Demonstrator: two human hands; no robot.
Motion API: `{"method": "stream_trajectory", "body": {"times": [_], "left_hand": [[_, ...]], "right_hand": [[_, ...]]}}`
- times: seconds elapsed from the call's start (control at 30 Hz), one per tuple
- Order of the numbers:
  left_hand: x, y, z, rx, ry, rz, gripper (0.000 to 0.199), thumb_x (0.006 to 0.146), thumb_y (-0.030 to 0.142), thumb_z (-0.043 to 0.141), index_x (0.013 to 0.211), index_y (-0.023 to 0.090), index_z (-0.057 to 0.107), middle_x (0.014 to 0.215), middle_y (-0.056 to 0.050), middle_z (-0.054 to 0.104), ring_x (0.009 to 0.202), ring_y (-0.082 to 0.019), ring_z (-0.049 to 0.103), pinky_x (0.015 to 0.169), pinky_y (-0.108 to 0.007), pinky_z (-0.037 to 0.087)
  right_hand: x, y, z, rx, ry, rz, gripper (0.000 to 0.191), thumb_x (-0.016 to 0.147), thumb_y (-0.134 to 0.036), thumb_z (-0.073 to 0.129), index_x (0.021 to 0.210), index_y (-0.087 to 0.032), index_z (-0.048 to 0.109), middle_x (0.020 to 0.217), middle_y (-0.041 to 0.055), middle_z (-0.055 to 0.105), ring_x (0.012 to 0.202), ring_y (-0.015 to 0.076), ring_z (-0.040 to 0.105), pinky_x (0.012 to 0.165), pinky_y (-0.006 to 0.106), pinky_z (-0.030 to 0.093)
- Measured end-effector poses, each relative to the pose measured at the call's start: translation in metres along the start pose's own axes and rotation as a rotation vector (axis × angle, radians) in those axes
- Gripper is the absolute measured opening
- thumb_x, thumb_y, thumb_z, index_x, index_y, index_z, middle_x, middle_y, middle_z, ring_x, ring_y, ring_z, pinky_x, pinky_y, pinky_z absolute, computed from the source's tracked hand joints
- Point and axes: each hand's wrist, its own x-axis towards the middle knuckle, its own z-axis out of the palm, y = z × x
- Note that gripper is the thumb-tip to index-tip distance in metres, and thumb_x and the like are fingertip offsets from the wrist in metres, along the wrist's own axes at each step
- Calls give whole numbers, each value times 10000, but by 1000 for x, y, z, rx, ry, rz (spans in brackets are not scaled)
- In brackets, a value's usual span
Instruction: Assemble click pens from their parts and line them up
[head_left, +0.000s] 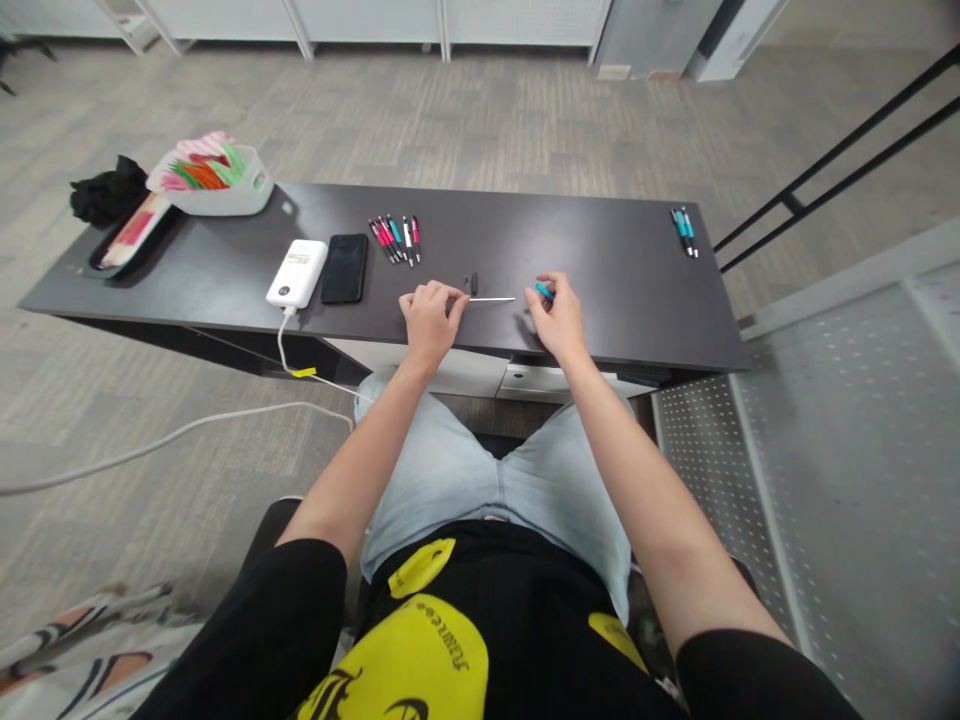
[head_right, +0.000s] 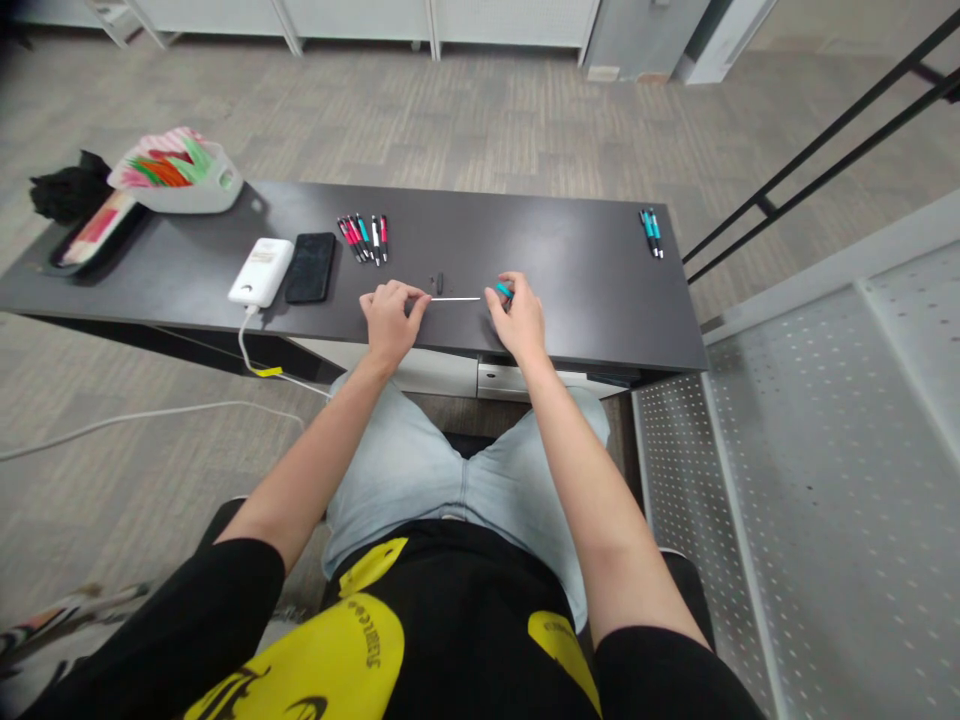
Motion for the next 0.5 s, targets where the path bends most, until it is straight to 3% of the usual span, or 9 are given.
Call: {"method": "stream_trajectory", "body": {"times": [0.27,0.5], "left_hand": [[-2,15,-5,143,-174,121,181,1226,344,730,1055,312,780,1275,-157,915,1296,-451,779,1284,-707,435],[7,46,-10,365,-319,139,272,1255,235,581,1256,221,852,1410,-231,932,1387,-449,825,1294,-636,436]], "right_hand": [[1,0,-1,-6,-14,6,355,1127,-541,765,1402,-319,734,1191,121,853,1055,363,829,1188,594,678],[1,2,3,3,5,4,352,1119,-582,788,1346,-321,720,1139,87,843,1027,346,831,1169,587,684]]}}
